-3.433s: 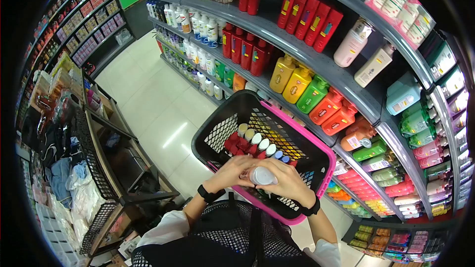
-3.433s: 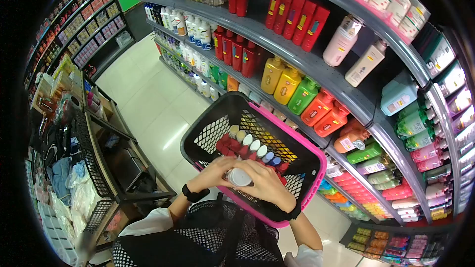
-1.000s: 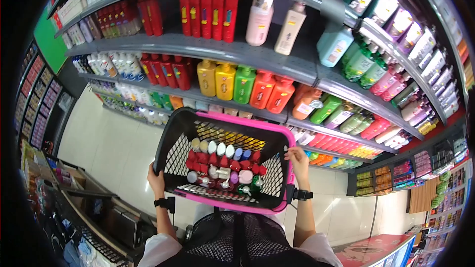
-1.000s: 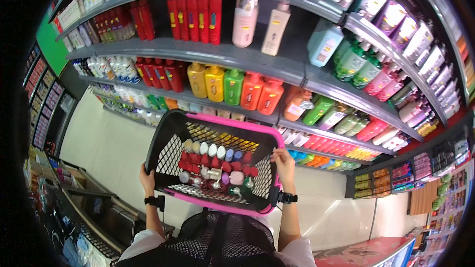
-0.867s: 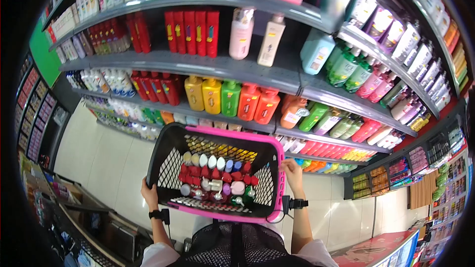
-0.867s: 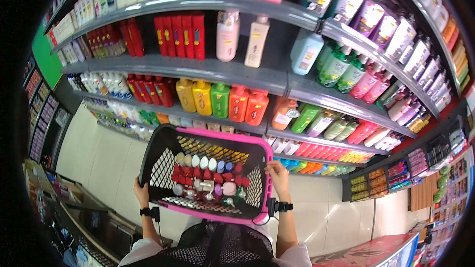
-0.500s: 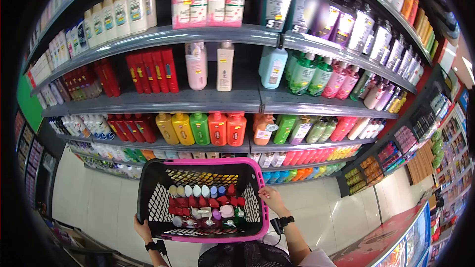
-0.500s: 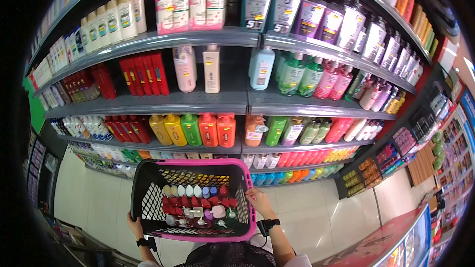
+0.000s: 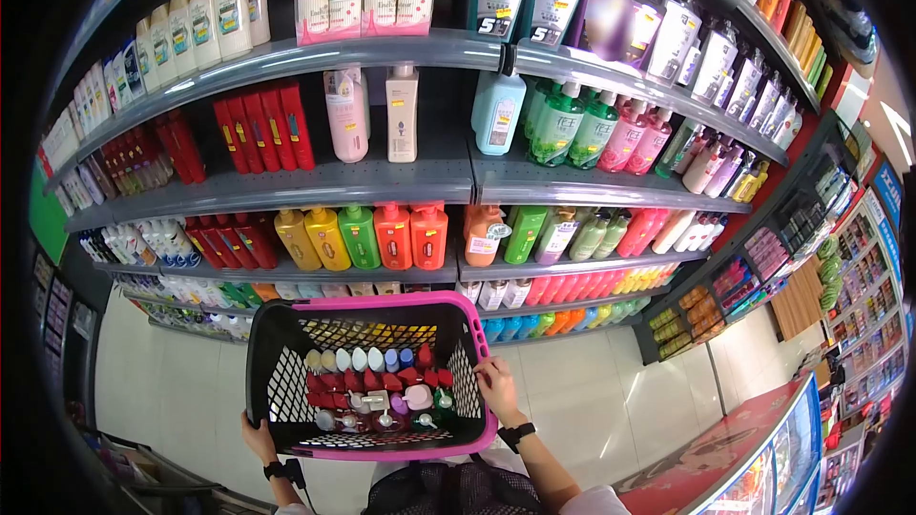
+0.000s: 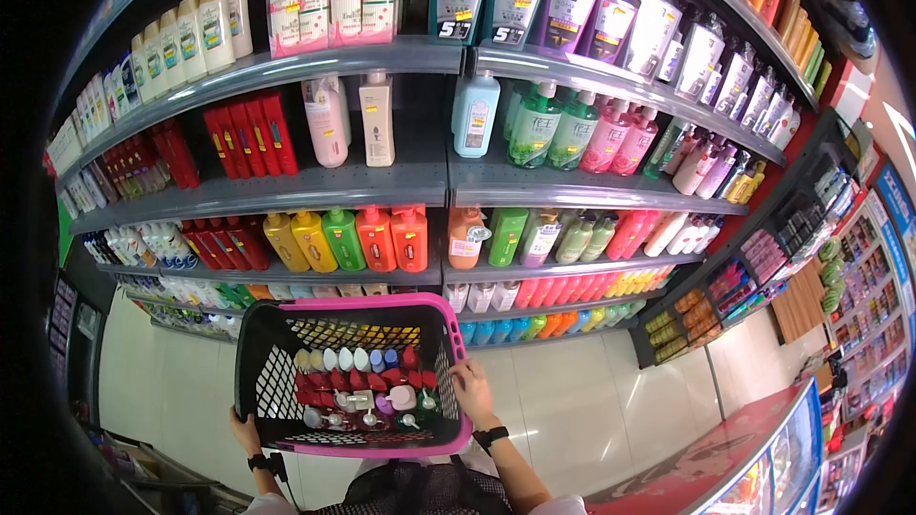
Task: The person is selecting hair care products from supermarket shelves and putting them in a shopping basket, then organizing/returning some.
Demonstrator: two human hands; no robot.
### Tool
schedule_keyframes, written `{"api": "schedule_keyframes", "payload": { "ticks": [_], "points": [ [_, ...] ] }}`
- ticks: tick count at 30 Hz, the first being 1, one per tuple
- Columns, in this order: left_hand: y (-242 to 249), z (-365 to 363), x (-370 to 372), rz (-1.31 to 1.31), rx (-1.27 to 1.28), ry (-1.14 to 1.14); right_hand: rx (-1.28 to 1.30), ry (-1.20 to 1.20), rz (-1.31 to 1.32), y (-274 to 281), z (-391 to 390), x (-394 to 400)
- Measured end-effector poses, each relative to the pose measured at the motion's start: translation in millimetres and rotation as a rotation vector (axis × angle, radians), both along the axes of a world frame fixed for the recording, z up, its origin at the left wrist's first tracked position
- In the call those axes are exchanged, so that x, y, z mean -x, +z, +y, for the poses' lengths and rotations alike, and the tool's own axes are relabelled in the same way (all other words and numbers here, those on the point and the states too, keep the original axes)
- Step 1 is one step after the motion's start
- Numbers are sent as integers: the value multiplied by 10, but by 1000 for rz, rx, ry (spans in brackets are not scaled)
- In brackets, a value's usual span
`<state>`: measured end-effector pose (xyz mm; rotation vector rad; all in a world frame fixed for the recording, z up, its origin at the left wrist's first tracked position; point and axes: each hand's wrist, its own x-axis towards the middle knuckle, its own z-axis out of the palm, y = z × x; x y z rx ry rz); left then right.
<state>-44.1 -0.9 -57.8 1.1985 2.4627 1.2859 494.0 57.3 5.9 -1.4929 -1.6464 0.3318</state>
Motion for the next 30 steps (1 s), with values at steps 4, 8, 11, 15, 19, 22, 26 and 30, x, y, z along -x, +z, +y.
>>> {"api": "schedule_keyframes", "payload": {
  "ticks": [4,8,11,15,19,22,26,30],
  "points": [
    [115,23,-70,-64,-13,-15,-19,-19,-49,-46,-44,67],
    [51,-9,-32,17,-37,-16,10,27,-35,-89,-49,63],
    [290,-2,-195,-17,-13,-1,0,28,-56,-108,-43,67],
    [221,-14,-161,-23,10,63,-28,24,-69,-43,-45,84],
    [352,-16,-241,-38,23,101,-41,12,-85,-48,-12,82],
    [335,-22,-220,-73,41,85,-56,14,-46,-31,-25,68],
    [173,-47,-139,-41,-4,27,-49,-8,-22,-18,6,109],
    [235,-55,-146,-70,31,43,-76,-34,-6,-37,-8,132]
  ]
}}
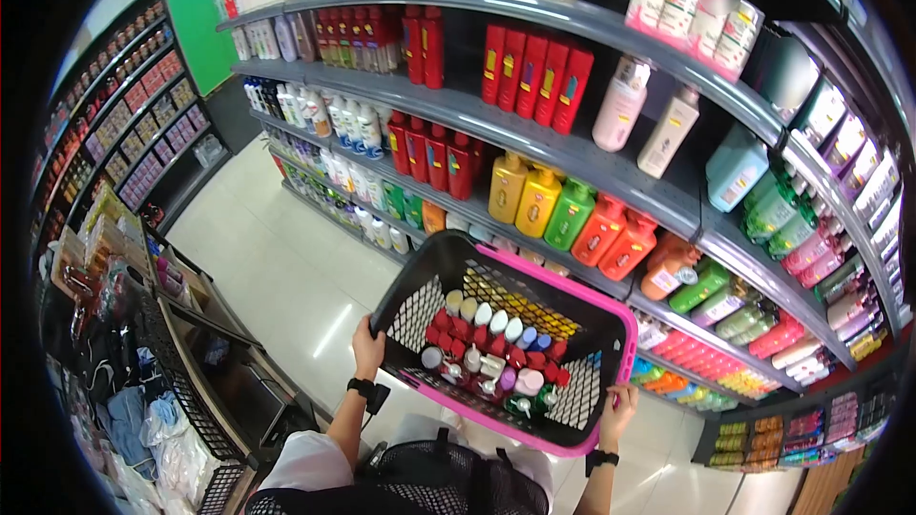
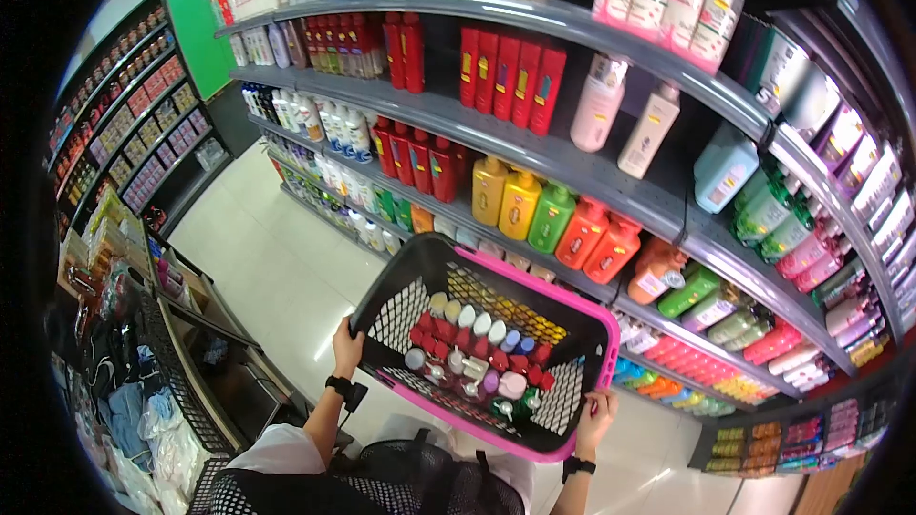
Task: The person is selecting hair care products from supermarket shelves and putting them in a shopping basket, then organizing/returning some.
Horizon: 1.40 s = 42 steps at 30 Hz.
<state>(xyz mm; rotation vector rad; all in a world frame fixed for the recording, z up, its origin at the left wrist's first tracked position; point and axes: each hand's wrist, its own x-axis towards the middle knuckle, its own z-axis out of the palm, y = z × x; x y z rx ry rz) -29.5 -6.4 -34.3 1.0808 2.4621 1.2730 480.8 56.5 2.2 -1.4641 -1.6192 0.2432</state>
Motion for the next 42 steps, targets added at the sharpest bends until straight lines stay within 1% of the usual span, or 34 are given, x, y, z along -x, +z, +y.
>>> {"api": "schedule_keyframes", "payload": {
  "ticks": [1,2,4,6,11,13,14,18,19,23,25,26,27,28,29,30,32,33,34,36,42],
  "points": [
    [51,-15,-54,-15,4,-24,0,0,0,-33,-89,-64],
    [122,-5,-46,-25,-12,-21,8,4,6,-64,-3,-37],
    [72,34,-43,-23,-27,-27,31,-7,6,-16,-30,-31],
    [43,-19,-23,0,-62,-19,64,-6,69,16,-38,9],
    [54,-2,-43,-7,-85,2,83,23,68,-17,-11,-67],
    [41,81,-84,0,-80,34,29,29,54,-12,-15,-37],
    [60,10,-49,6,-75,47,35,38,68,-23,-91,-6],
    [-52,2,-10,-17,-94,37,32,40,90,-6,21,6],
    [-102,-85,-32,-56,-114,40,20,52,79,-47,-45,-40],
    [-25,34,22,-158,-191,50,10,54,66,-53,-34,-42],
    [-183,-57,-5,-175,-196,41,2,49,58,-143,-153,-124],
    [-214,16,97,-170,-223,42,-40,67,57,-148,-6,-63],
    [-160,13,92,-196,-207,32,-45,79,45,-122,35,7],
    [-54,19,63,-309,-185,16,-45,63,27,-133,-64,-70],
    [-110,25,147,-254,-181,24,-35,50,57,-134,-41,-56],
    [-216,51,163,-207,-165,8,-33,44,29,-69,-71,-31],
    [-223,62,173,-225,-170,-11,-50,46,8,-101,-58,-55],
    [-171,63,156,-223,-172,-11,-30,36,45,-86,-67,-39],
    [-129,57,122,-297,-202,-20,-15,50,115,-89,-81,-49],
    [-263,77,195,-218,-201,-19,1,34,114,-57,-80,-33],
    [-254,85,207,-243,-176,-22,3,31,146,-65,-86,-39]
  ]
}}
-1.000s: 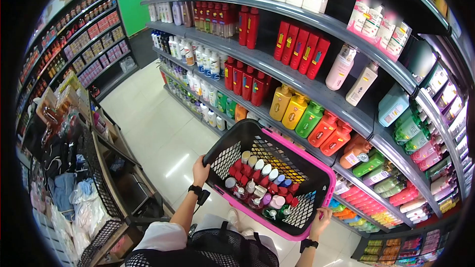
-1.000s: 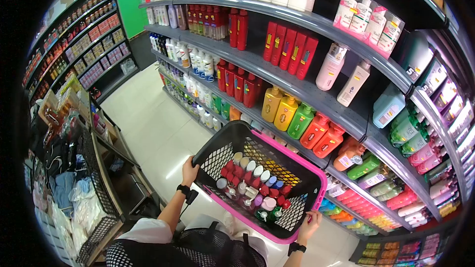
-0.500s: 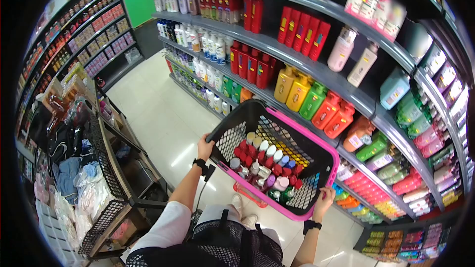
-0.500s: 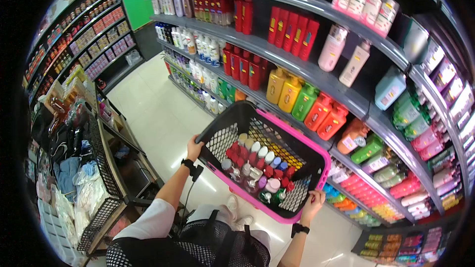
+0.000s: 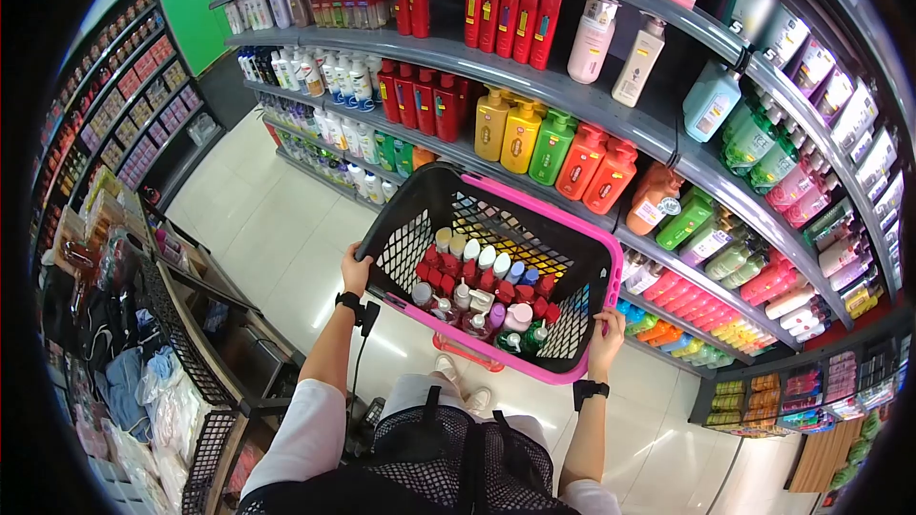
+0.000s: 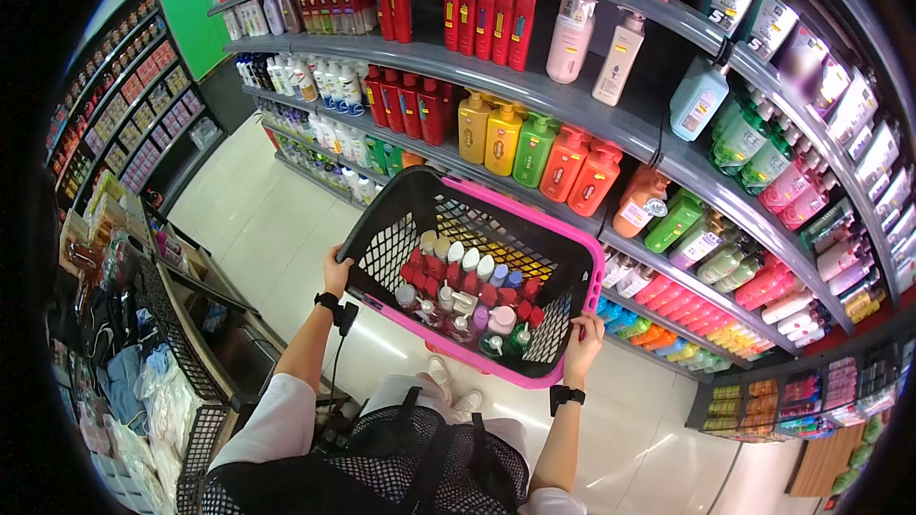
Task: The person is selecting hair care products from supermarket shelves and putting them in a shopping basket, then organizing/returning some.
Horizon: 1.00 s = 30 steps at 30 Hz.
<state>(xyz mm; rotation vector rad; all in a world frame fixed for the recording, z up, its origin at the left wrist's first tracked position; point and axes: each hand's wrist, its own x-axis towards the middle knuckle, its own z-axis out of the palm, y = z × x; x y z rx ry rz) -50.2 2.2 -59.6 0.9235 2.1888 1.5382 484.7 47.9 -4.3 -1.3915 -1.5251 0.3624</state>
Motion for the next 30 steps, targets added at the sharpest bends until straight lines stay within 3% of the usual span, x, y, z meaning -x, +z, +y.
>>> {"api": "schedule_keyframes", "payload": {
  "ticks": [14,20,23,28,30],
  "points": [
    [71,-27,-56,-2,15,37,20,3,8,28,-7,24],
    [150,-39,-121,-51,-25,46,28,55,-121,-52,27,-1],
    [164,-38,-107,-70,-52,63,150,-4,-513,287,-112,206],
    [218,-70,-185,-56,-93,40,112,148,-383,717,-61,588],
    [139,-67,-172,-97,-94,43,314,323,-283,927,66,970]
  ]
}}
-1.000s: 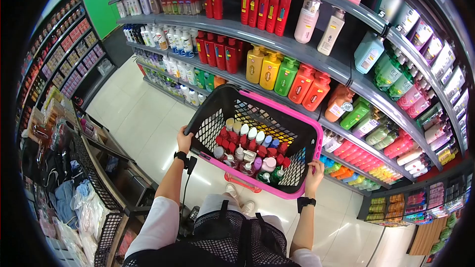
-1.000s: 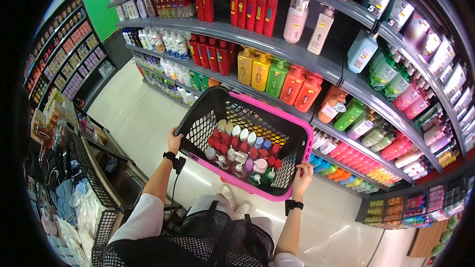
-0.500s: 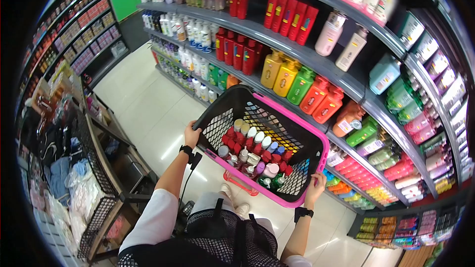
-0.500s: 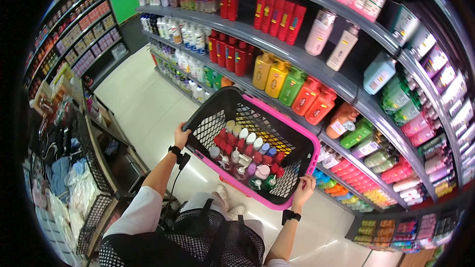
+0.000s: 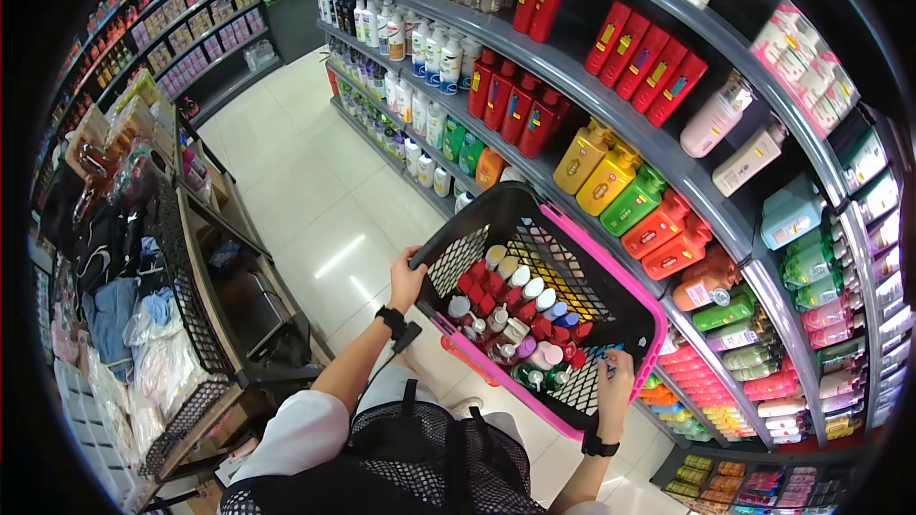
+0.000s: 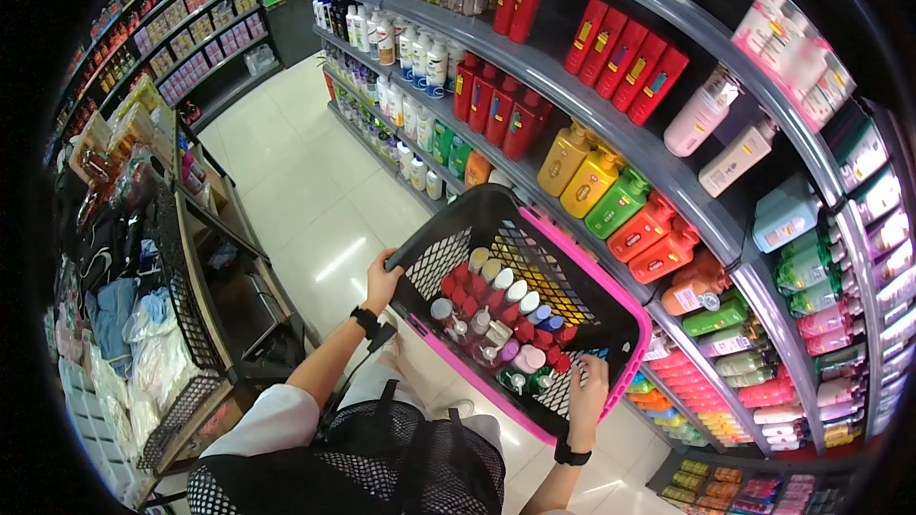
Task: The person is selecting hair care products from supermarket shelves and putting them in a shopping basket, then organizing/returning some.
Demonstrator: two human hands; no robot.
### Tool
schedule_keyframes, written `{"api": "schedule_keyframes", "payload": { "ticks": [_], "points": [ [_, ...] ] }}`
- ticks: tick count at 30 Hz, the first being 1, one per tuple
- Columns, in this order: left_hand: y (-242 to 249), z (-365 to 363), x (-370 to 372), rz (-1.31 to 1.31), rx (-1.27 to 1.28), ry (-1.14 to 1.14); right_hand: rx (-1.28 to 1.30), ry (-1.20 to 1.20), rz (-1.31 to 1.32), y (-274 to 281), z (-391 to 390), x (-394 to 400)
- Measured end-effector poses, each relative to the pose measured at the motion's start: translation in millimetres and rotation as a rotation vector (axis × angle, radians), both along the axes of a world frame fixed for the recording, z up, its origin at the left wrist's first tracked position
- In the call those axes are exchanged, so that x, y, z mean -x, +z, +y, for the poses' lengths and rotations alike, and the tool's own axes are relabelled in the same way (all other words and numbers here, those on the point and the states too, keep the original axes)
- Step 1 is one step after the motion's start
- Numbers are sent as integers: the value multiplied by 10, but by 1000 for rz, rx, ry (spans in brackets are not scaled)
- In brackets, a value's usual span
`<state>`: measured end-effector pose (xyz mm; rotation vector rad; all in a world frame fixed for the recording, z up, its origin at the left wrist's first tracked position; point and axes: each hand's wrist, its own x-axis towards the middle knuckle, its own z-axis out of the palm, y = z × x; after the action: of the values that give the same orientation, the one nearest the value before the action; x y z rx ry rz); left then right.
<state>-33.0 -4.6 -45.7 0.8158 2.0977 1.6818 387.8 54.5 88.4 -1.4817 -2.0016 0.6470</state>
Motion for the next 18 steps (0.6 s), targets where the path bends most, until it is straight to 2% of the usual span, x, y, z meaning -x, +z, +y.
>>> {"api": "schedule_keyframes", "payload": {
  "ticks": [3,6,7,8,10,12,13,14,16,18],
  "points": [
    [19,-3,-43,71,52,13,53,187,11,-248,360,690],
    [-49,-19,6,190,111,-87,22,359,-48,-809,742,1498],
    [115,-61,93,35,235,-252,188,336,-105,-1039,883,1750],
    [258,-108,206,-122,359,-412,117,377,-129,-1255,1026,2003],
    [119,-172,460,-100,195,-704,101,341,-197,-1600,1280,2459],
    [8,-216,508,-326,268,-811,188,246,-319,-2061,1562,2810],
    [6,-176,591,-229,455,-914,208,167,-380,-2412,1680,2908],
    [33,-119,667,-139,646,-1005,146,207,-423,-3040,1865,2866],
    [138,3,762,-40,840,-1217,309,92,-682,-2807,1825,3128],
    [128,-41,751,66,715,-1154,450,33,-871,-2696,1836,3285]
  ]
}}
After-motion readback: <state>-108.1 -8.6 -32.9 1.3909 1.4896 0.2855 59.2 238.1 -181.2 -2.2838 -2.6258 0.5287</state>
